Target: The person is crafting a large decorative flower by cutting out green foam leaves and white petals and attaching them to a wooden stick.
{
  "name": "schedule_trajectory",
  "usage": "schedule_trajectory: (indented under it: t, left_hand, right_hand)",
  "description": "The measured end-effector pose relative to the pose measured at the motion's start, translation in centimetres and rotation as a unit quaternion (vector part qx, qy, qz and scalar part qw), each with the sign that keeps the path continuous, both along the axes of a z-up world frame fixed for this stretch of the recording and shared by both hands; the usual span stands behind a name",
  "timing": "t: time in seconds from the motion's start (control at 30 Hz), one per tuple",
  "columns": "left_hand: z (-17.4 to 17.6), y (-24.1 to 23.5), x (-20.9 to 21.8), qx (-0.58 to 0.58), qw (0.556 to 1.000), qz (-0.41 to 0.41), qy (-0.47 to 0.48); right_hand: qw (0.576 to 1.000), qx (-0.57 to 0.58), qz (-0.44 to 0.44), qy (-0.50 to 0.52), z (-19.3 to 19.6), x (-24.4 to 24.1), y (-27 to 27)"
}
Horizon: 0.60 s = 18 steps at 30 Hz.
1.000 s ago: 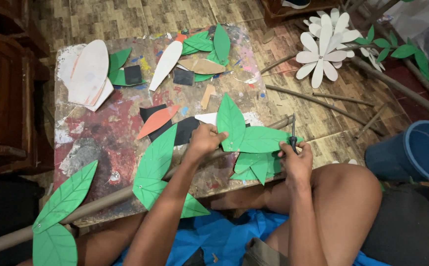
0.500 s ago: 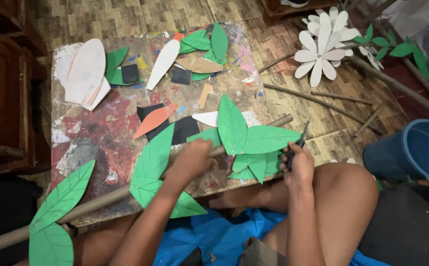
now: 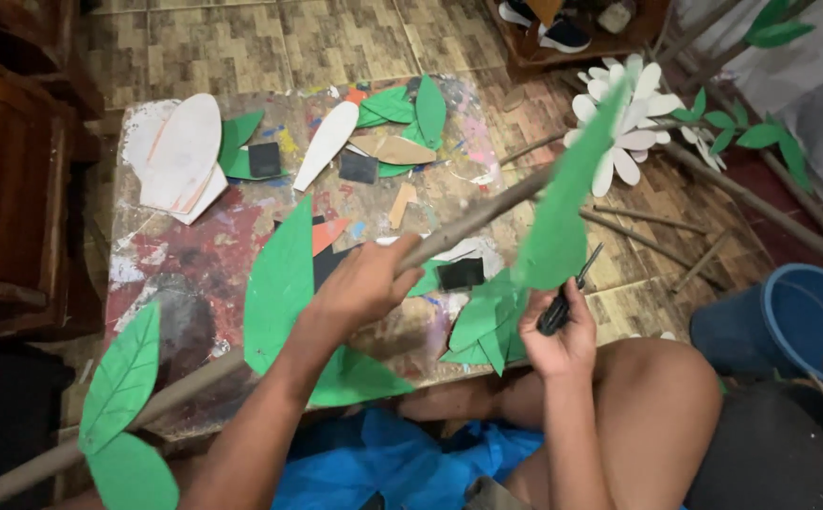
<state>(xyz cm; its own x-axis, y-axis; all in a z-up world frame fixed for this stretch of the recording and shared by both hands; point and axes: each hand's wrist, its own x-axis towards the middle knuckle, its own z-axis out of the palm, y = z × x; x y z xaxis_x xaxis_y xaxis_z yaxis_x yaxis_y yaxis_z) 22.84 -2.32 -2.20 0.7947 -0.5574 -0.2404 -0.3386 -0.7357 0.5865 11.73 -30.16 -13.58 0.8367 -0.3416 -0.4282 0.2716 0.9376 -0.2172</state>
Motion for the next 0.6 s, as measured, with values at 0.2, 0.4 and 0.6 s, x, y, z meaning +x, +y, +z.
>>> schedule_trajectory:
  t: [0.2,0.4,0.6]
  left_hand:
    - [3.8,-1.1,0.2,-0.053,0.995,0.005,-0.089]
    - [4.5,-5.3,-4.6,-0.041,0.919,0.003,-0.393]
    - [8.7,-7.0,-10.1,-0.084,0.931,-0.044,-0.353]
  right_hand:
    - [0.997,0.051,-0.032,-0.043,2.3,-0.1,0.6]
    - [0.978,0.094,-0.006,-0.184,2.8,-0.8,0.2]
    - [0.971,0.138,-0.025,-0.192,-1.5,-1.7,-2.1]
